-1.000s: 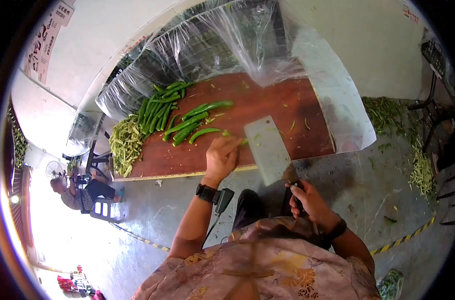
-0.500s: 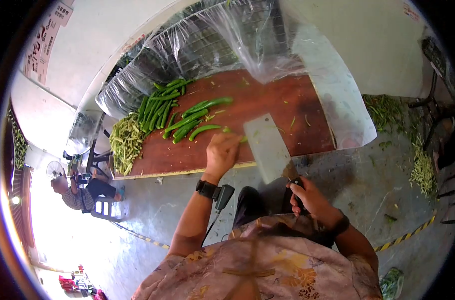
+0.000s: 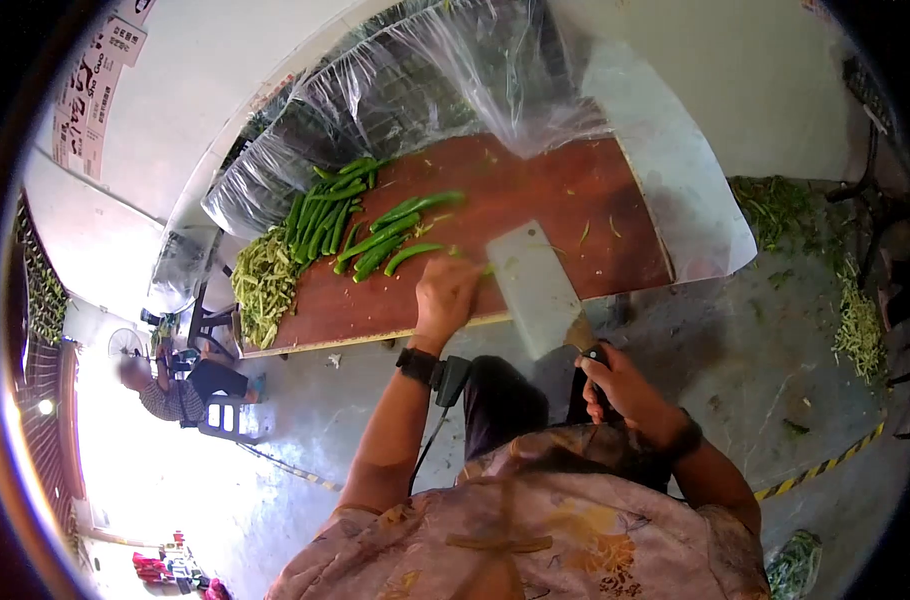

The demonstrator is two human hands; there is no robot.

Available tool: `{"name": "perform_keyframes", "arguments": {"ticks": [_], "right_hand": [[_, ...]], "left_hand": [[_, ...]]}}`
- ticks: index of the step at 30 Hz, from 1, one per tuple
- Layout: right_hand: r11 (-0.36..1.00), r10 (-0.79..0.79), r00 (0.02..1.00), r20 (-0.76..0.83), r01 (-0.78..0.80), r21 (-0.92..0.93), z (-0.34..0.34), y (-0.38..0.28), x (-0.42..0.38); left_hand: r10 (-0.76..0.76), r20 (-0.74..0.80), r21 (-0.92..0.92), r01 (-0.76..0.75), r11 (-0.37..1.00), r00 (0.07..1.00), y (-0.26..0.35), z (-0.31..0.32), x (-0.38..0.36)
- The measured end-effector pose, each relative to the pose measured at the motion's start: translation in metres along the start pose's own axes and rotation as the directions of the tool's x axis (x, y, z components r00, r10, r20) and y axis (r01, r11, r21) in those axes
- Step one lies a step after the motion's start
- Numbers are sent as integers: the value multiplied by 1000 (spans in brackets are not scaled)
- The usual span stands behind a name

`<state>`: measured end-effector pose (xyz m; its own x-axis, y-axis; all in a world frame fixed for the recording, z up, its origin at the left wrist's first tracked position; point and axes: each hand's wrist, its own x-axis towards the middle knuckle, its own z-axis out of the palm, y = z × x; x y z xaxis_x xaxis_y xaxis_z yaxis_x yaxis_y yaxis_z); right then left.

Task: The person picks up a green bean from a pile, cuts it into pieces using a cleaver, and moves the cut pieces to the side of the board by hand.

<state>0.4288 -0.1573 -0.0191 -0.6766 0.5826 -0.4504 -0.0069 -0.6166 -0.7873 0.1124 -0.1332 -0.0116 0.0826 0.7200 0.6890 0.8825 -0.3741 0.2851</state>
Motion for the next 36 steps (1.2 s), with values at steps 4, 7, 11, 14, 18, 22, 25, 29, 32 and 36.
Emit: {"name": "perform_keyframes", "arguments": {"ticks": [4,7,11,14,18,22,25,29,32,36], "right_hand": [[999,45,998,40,-44,-27,-8,6,-11],[999,35,999,22,-35,6,-3,2,-9],[999,38,999,20,-38,-4,0,1,1],[1000,23,999,30,-22,-16,2,1,4],[999,37,999,5,-37,-29,6,1,5],[999,44,999,-16,-44,19,17,2,12],[999,33,999,-23,-33,23,20,2,10],[1000,21,998,-61,-21,-5,28,2,4],[999,30,997,-78,-26,46,35,0,4],[997,48,997,-65,-43,67,31,0,-4]], "left_hand": [[-49,-27,-29,49,998,998,4,1,2],[-37,-39,-34,36,999,999,5,0,4],[-60,-18,-49,59,997,998,7,-2,4],[-51,-33,-39,50,998,998,7,-1,4],[-15,-36,5,16,1000,999,5,1,1],[-13,-31,19,13,1000,999,4,1,3],[-73,-30,-50,71,996,997,2,-6,5],[-7,30,18,6,1000,1000,-16,-22,10],[-32,106,-62,39,997,994,-28,-20,9],[-59,68,-62,63,996,996,-18,-15,6]]}}
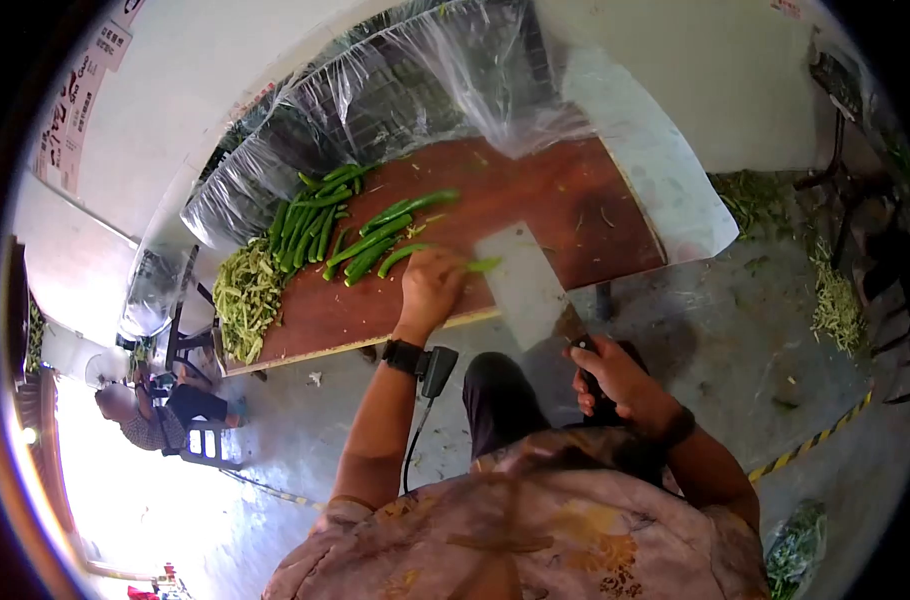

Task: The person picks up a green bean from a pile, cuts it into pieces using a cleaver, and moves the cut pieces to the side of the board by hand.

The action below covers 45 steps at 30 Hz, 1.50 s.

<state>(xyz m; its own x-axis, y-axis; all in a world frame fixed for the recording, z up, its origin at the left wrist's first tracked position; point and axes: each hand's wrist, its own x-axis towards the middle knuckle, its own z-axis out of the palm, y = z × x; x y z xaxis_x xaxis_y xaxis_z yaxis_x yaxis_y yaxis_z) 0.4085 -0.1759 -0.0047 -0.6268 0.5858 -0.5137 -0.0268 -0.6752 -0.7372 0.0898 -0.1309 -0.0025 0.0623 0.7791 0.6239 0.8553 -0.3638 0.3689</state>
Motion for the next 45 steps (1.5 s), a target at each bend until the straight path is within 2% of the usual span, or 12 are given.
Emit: {"name": "perform_keyframes", "arguments": {"ticks": [2,6,8,10,17,26,30,33,35,38,40,45], "right_hand": [[1000,25,1000,18,-25,18,-6,-4,2],[1000,24,997,68,-24,-3,-17,-7,15],[999,34,995,92,-33,-19,-17,-12,21],[997,0,998,55,5,-78,-12,-16,24],[999,-6,1000,15,7,-49,15,-21,41],[994,-69,998,0,68,-79,28,-20,58],[992,-82,997,-3,81,-95,25,-20,52],[988,-91,996,5,91,-127,10,-12,40],[983,-98,995,7,98,-156,1,-6,29],[978,-105,994,32,109,-176,-7,-3,13],[979,-96,993,72,108,-174,-11,-2,6],[981,-46,998,52,55,-185,-11,-5,13]], "left_hand": [[15,-62,30,-13,999,998,3,4,0],[-32,-91,62,38,997,995,1,10,-7],[-6,-108,81,15,997,994,0,12,-8],[-8,-107,88,17,996,994,1,12,-7],[-30,-154,66,41,997,988,6,15,-6],[-56,-89,81,63,995,994,6,13,-10],[-37,-57,70,41,997,998,7,11,-6],[-5,-153,147,28,989,988,16,9,-4],[-45,-118,50,52,997,992,11,12,-5],[-47,-130,2,48,999,990,10,14,-6],[-45,-127,30,49,998,991,10,14,-8],[-13,-160,87,27,996,987,14,18,-11]]}}
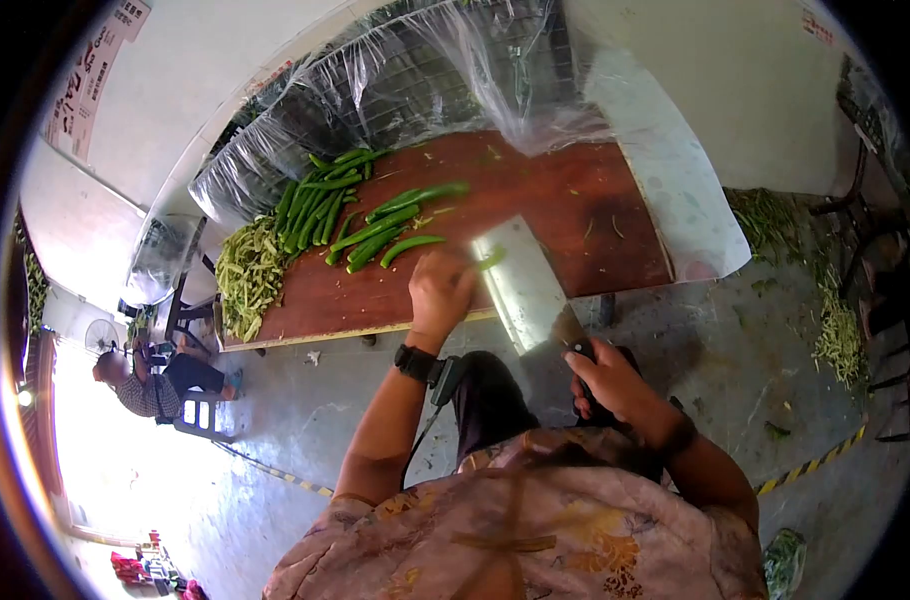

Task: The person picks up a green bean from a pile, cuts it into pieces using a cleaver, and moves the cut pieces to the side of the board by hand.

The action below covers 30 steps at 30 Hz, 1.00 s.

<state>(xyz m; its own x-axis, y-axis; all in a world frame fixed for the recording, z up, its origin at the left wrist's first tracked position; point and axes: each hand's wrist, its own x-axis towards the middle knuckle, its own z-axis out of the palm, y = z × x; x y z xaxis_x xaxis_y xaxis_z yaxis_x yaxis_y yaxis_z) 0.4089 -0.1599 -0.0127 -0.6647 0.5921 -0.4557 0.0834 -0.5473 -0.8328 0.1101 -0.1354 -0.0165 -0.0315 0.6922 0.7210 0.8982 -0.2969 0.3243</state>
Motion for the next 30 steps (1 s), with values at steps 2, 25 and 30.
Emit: {"name": "perform_keyframes", "arguments": {"ticks": [2,25,30], "right_hand": [[1000,3,1000,-22,-3,3,7,-4,7],[1000,-6,999,-36,5,-28,12,-7,20],[999,20,999,-28,-21,-45,11,-15,21]], "left_hand": [[9,16,2,-9,1000,1000,-1,-1,-1],[-52,-22,-115,49,992,998,1,-2,-6],[-51,-17,-92,50,995,999,2,-3,-5]]}}
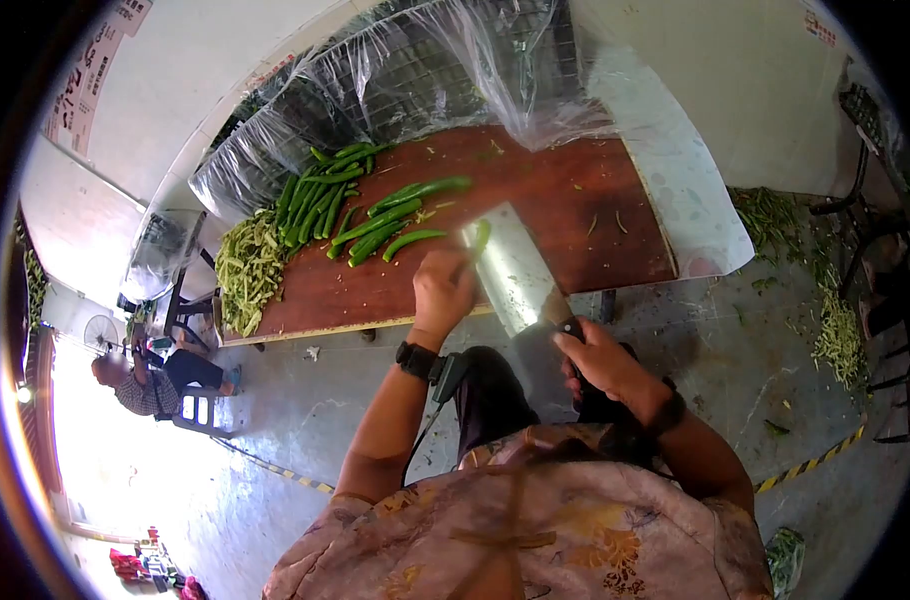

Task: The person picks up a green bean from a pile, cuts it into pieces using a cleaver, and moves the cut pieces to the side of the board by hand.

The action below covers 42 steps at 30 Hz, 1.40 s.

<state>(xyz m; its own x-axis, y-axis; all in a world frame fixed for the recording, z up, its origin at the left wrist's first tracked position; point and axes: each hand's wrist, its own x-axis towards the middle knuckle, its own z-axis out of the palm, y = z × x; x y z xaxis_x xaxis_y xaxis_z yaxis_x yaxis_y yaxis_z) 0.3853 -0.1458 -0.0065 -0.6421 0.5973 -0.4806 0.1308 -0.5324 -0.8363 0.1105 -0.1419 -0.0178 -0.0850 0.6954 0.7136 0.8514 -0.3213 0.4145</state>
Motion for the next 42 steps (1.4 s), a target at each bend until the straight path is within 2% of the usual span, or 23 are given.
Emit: {"name": "perform_keyframes", "arguments": {"ticks": [6,8,14,19,24,27,32,39,42], "right_hand": [[999,13,999,29,-11,-41,-9,0,-18],[999,18,999,38,-16,-46,-14,3,-20],[995,18,997,80,-10,-98,-18,0,-27],[985,89,996,1,-88,-150,-21,-2,-42],[989,102,995,18,-100,-109,-15,-4,-34],[992,100,995,28,-98,-78,-7,-5,-24],[992,93,995,36,-90,-85,-5,-8,-23],[992,105,994,33,-103,-67,-6,-1,-24],[993,96,994,47,-92,-79,-1,-6,-16]], "left_hand": [[-55,70,26,53,998,996,1,1,1],[15,9,7,-15,1000,1000,-2,3,1],[23,32,8,-23,1000,999,0,0,3],[18,20,12,-18,1000,1000,-1,1,1],[23,-19,-6,-23,1000,1000,-11,7,0],[-25,-7,-9,25,1000,1000,-12,5,0],[-33,-79,97,41,994,996,-1,4,5],[-5,0,102,5,995,1000,-2,3,2],[23,3,40,-23,999,1000,-1,1,1]]}}
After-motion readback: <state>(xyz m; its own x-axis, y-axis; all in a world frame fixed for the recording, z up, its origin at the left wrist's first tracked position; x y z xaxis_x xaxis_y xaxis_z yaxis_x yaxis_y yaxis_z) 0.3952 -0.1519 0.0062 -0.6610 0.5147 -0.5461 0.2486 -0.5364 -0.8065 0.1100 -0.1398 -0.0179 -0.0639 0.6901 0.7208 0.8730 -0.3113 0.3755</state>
